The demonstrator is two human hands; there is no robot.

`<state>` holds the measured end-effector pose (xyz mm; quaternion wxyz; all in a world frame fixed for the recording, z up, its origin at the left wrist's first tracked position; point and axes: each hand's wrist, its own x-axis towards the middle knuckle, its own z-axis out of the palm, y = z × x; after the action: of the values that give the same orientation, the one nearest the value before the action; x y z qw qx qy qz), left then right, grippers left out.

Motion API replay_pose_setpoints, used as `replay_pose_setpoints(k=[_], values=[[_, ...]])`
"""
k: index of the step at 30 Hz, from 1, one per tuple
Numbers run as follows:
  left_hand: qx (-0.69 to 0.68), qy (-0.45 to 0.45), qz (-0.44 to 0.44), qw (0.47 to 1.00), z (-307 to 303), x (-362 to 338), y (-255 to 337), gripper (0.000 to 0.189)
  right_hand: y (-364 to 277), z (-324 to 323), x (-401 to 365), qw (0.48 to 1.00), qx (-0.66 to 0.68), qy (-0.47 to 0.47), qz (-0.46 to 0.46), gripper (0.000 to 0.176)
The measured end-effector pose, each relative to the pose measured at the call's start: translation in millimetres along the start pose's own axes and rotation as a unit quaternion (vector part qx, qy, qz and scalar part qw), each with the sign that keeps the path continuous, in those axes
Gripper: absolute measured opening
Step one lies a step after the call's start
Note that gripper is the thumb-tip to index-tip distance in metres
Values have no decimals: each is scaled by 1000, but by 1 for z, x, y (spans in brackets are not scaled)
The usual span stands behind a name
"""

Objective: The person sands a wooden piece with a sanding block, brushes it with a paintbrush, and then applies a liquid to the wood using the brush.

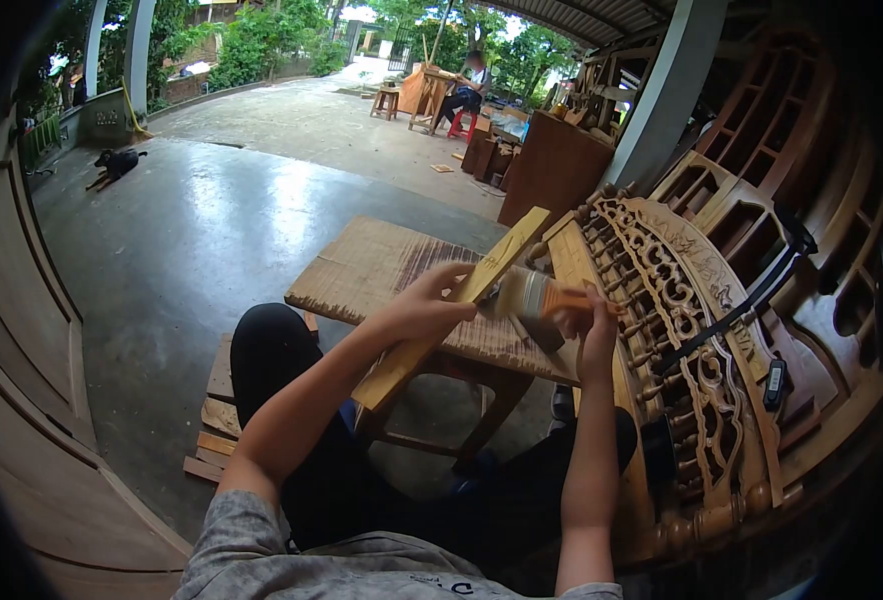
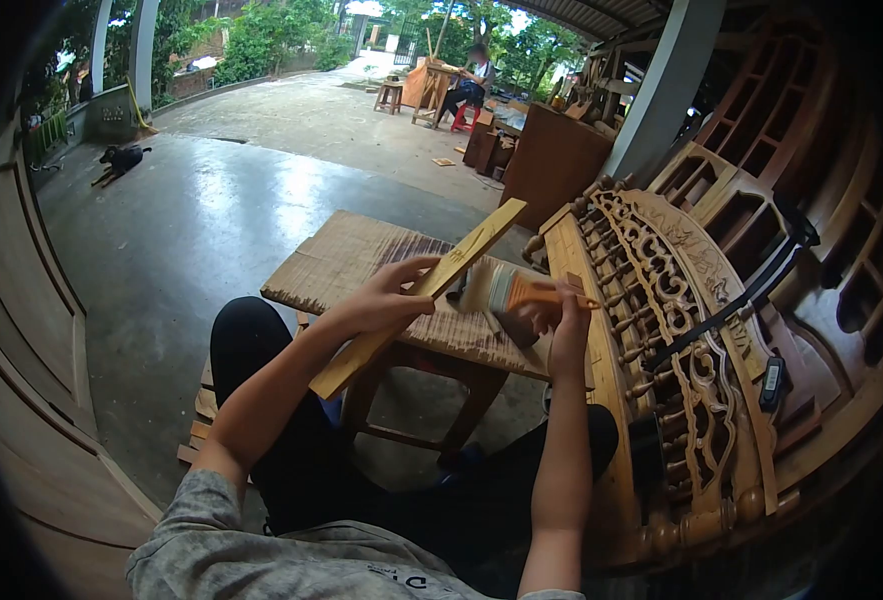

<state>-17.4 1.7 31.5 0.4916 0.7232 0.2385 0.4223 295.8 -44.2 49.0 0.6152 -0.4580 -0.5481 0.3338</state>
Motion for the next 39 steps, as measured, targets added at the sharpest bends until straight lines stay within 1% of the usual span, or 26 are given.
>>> replay_pose_setpoints(k=[3, 4, 5, 7, 8, 11, 12, 14, 15, 17, 18, 20, 21, 22, 25, 26, 29, 30, 33, 34, 35, 37, 38, 39], values=[[9, 7, 21, 1000, 3, 0, -2, 73, -7, 15, -6, 998, 40, 39, -39, 44], [22, 7, 28, 999, 3, 2, -5, 74, -13, 27, -9, 991, 69, 82, -81, 43], [35, 8, 36, 999, 2, 2, -7, 76, -14, 28, -8, 989, 73, 92, -86, 43], [25, -5, 13, 1000, 1, 2, -6, 76, -16, 27, -7, 986, 81, 114, -95, 42], [19, -13, 1, 1000, 2, 1, -6, 76, -6, 7, -3, 992, 101, 45, -66, 43], [24, -1, 19, 1000, 3, 3, -17, 74, 6, -12, 3, 992, 111, 27, -58, 43], [36, 4, 25, 999, 3, 4, -20, 75, -9, 4, -3, 988, 113, 73, -77, 45], [61, 13, 38, 997, 4, 5, -24, 75, -17, 14, -5, 988, 94, 100, -77, 44], [50, 4, 32, 998, 4, 5, -22, 76, -18, 15, -5, 987, 85, 114, -77, 44], [29, -15, 20, 999, 5, 4, -17, 76, 2, -13, 3, 995, 77, 55, -42, 44], [26, -16, 8, 999, 4, 3, -15, 76, -1, -13, 2, 997, 74, 24, -24, 44], [20, -17, -17, 1000, 4, 3, -11, 76, -3, -5, 1, 991, 93, 65, -71, 43], [20, -17, -15, 1000, 4, 3, -12, 76, -13, 7, -3, 987, 102, 86, -94, 43], [19, -17, -14, 1000, 4, 3, -13, 76, -26, 21, -6, 979, 93, 146, -111, 44], [14, -26, -14, 999, 5, 2, -8, 77, -8, -13, 3, 994, 79, 59, -53, 45], [11, -30, -16, 999, 5, 0, -5, 77, 6, -25, 7, 996, 66, 50, -41, 45], [22, -23, -38, 999, 6, -3, 4, 77, -14, -5, -1, 986, 115, 108, -62, 46], [17, -22, -32, 999, 6, -3, 2, 77, -33, 19, -8, 974, 134, 159, -85, 46], [14, -24, -19, 999, 7, 1, -5, 77, -11, -19, 2, 993, 70, 92, -38, 43], [20, -27, -19, 999, 6, 1, -6, 78, -2, -19, 4, 991, 70, 112, -15, 42], [26, -30, -19, 999, 5, 1, -7, 78, 2, -22, 5, 990, 78, 114, -35, 42], [32, -28, -20, 999, 5, -1, -2, 78, -15, -7, -1, 986, 92, 117, -76, 42], [35, -27, -19, 999, 6, -1, 0, 79, -33, 12, -8, 977, 105, 167, -77, 42], [33, -27, -19, 999, 6, -1, -1, 79, -29, 5, -6, 983, 89, 148, -65, 41]])
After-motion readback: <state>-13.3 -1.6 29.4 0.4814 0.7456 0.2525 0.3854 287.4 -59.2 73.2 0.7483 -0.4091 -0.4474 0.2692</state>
